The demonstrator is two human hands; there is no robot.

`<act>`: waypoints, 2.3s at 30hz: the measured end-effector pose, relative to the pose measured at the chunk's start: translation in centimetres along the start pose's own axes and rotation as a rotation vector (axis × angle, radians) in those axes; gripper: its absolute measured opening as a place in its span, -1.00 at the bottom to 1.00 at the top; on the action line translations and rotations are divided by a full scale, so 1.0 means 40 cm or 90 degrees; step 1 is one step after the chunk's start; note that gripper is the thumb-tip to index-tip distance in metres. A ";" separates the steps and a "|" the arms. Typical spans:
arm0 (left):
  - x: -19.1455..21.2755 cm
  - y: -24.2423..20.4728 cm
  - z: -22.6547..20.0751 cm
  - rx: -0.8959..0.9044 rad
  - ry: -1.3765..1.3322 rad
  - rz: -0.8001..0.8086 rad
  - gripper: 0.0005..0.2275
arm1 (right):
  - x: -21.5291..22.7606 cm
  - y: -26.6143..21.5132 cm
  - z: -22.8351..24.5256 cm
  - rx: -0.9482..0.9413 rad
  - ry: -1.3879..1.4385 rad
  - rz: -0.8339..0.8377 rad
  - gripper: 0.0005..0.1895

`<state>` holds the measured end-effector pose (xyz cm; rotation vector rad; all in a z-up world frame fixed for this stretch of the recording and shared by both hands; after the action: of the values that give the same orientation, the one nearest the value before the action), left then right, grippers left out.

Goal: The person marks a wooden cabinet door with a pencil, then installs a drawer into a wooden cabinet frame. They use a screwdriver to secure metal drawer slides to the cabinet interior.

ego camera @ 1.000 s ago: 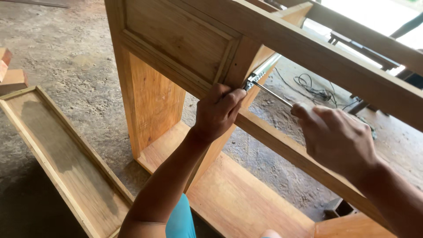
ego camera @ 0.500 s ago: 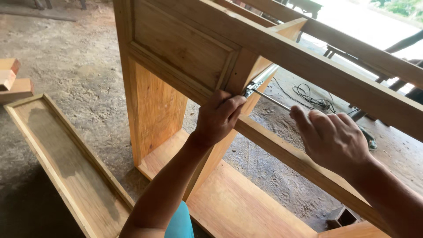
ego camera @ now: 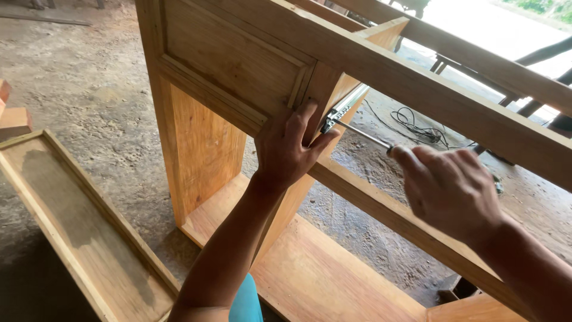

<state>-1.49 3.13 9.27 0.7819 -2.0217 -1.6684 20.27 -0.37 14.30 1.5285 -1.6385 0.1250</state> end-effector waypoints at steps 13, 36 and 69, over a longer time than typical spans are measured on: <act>0.006 0.008 0.006 0.019 -0.029 -0.019 -0.54 | -0.017 -0.023 -0.071 -0.146 0.145 0.072 -0.45; 0.000 0.010 0.014 0.033 -0.030 -0.057 -0.55 | -0.131 -0.034 -0.156 -0.730 0.475 0.417 -0.52; 0.005 0.002 0.013 0.053 -0.032 -0.064 -0.58 | -0.119 -0.034 -0.123 -0.349 0.181 0.285 -0.84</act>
<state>-1.98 3.43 9.21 0.8924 -2.1308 -1.6829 23.29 5.87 13.70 0.6893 -1.5871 0.1147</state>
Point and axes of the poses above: each hand's wrist, its own y-axis towards the middle knuckle, its own x-axis out of the back of the hand, z = x × y, the point moved 9 cm from there along y, towards the middle knuckle, and after that the axes turned 8 degrees about -y, right-handed, at the moved point
